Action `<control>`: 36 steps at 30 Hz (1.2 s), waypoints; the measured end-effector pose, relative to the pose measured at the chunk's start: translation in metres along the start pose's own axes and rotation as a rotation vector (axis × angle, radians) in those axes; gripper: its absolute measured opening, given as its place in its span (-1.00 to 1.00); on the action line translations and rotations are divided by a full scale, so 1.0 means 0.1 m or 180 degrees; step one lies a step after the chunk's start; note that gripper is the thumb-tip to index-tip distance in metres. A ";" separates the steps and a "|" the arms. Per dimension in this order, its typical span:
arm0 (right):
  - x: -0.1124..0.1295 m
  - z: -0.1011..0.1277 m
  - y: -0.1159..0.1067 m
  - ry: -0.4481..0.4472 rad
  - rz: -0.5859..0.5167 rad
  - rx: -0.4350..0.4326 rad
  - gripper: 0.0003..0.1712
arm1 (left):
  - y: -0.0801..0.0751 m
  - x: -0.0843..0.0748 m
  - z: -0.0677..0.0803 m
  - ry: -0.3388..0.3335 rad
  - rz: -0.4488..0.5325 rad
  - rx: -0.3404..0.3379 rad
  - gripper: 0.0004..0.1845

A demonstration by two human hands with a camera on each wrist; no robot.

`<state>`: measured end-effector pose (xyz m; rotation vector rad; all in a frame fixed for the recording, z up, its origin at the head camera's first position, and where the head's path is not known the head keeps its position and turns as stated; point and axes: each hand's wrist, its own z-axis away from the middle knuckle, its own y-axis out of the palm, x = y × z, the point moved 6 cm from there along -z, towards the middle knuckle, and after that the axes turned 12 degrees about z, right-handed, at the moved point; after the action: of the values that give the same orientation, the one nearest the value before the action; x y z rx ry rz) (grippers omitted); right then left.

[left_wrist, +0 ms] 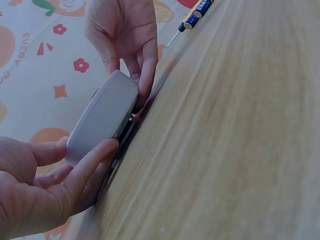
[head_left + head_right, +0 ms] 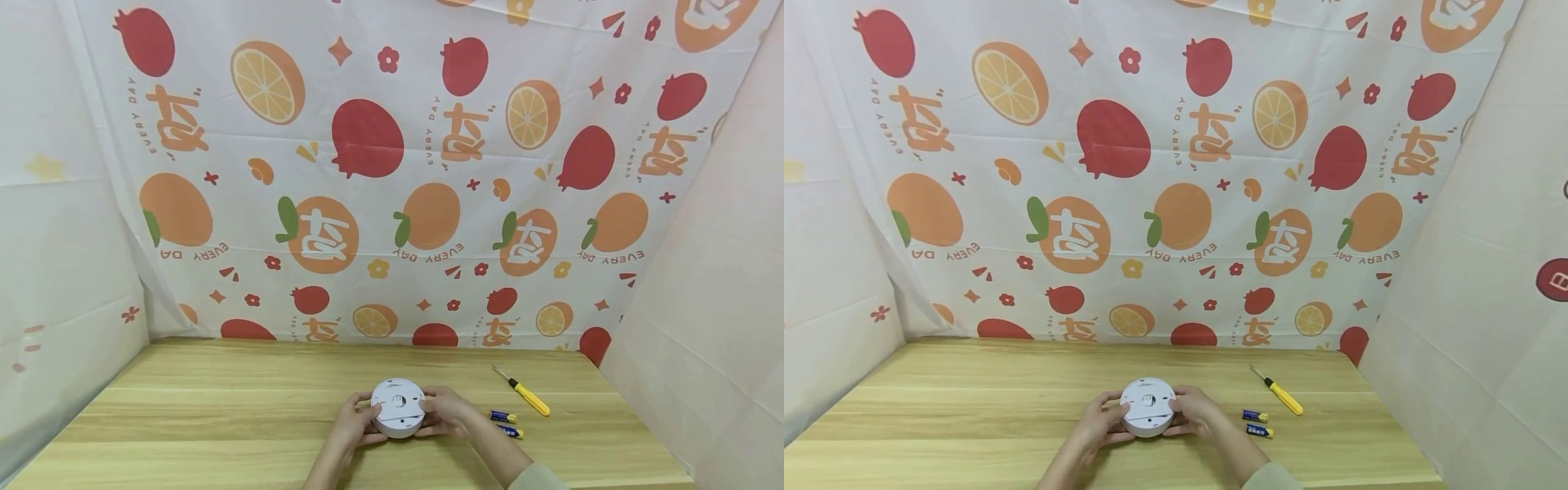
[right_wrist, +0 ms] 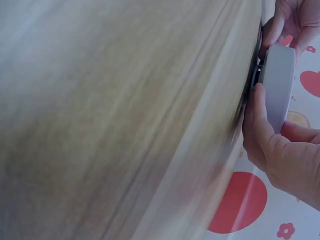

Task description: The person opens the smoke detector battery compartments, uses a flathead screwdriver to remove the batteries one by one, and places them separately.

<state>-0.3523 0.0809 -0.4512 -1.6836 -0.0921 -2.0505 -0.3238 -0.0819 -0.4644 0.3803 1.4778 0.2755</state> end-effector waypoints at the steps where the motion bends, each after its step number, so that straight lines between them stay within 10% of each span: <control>1: 0.00 0.00 0.00 0.0001 0.0010 0.0004 -0.51 | 0.00 0.00 0.00 0.0000 0.0000 -0.0007 -0.54; 36: -0.02 -0.03 0.01 -0.0046 -0.0183 0.0199 -0.33 | 0.00 0.02 -0.04 -0.0016 -0.0170 -0.0206 -0.66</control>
<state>-0.3540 0.0798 -0.4538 -1.6760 -0.2094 -2.0556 -0.3277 -0.0810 -0.4661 0.2887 1.4683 0.2788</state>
